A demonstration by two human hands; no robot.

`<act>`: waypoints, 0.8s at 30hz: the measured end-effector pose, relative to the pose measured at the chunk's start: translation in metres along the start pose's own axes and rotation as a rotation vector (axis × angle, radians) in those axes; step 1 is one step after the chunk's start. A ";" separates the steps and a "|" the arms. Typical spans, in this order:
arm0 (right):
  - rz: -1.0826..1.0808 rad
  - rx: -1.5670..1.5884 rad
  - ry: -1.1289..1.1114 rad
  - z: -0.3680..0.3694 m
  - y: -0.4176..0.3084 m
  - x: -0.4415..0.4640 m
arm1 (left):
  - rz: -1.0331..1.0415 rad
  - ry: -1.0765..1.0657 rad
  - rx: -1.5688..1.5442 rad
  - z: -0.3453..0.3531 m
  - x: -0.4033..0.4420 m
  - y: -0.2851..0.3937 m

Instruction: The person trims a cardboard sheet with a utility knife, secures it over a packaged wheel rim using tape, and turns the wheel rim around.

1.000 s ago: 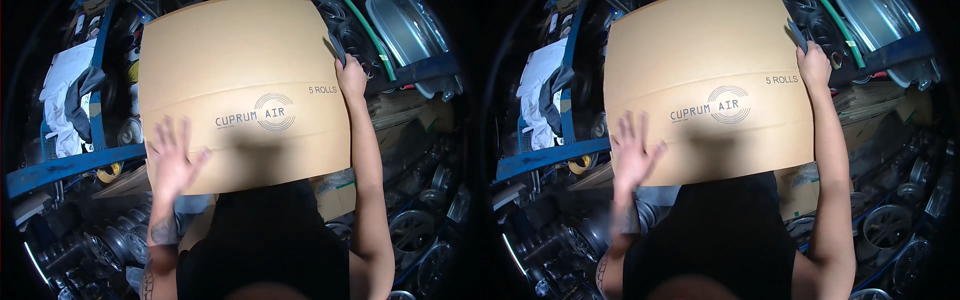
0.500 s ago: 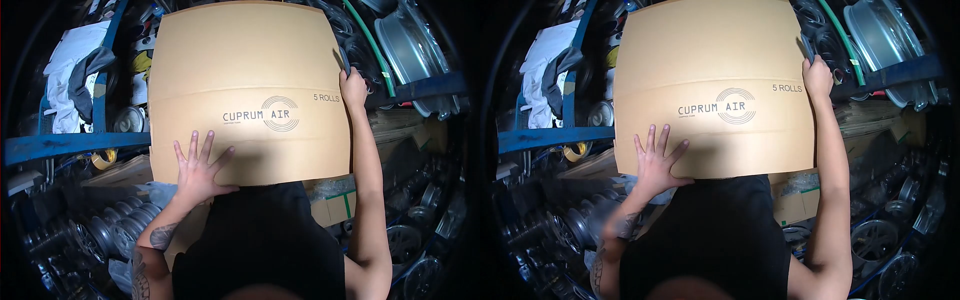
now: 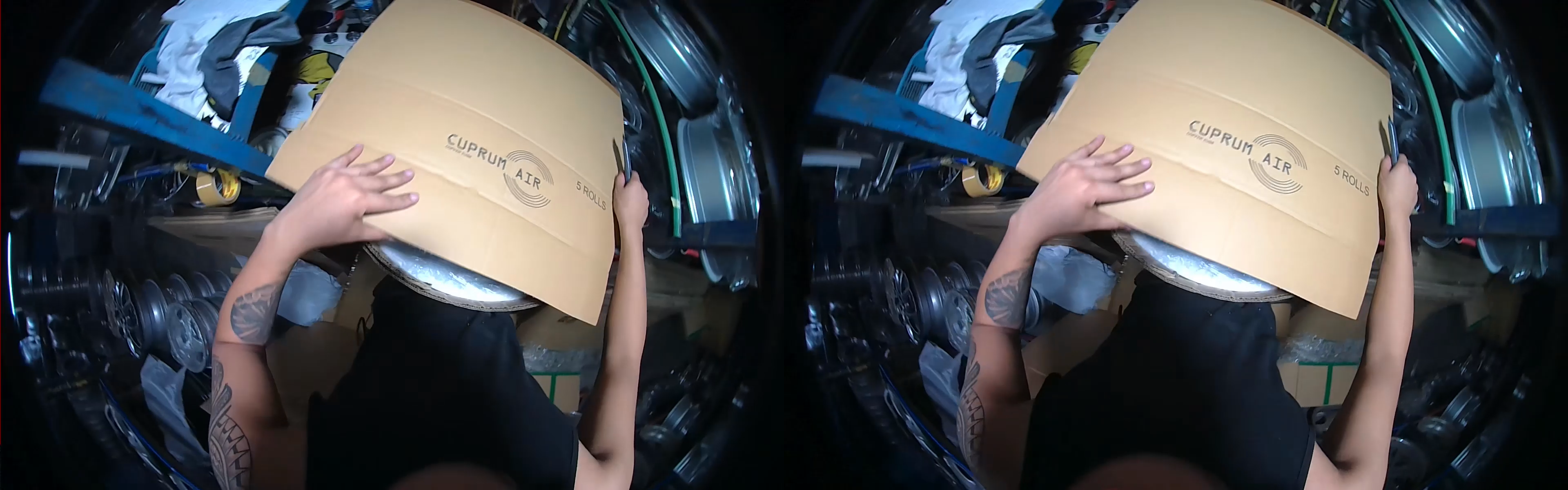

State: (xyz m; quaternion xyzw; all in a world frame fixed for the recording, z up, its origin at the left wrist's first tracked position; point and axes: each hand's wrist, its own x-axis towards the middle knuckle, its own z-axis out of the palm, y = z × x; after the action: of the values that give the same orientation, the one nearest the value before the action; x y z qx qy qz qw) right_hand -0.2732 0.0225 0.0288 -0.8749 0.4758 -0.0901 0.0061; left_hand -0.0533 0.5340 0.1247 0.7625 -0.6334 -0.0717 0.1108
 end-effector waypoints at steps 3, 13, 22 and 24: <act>-0.010 0.042 0.029 0.002 0.003 0.004 | 0.032 0.055 0.022 0.010 0.001 -0.012; 0.271 0.892 -0.219 0.046 0.071 0.024 | -0.645 1.522 -1.017 0.108 -0.070 -0.032; -0.143 -0.207 0.270 -0.031 -0.010 -0.020 | -1.308 0.825 -2.265 0.429 -0.082 -0.017; -0.269 -0.109 0.210 -0.056 -0.059 -0.052 | -1.279 0.813 -2.283 0.453 -0.071 -0.017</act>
State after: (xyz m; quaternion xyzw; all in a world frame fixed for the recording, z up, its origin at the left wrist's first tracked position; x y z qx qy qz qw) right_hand -0.2608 0.1021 0.0820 -0.9156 0.3564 -0.1551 -0.1031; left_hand -0.1633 0.5713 -0.3196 0.3720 0.3131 -0.3604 0.7961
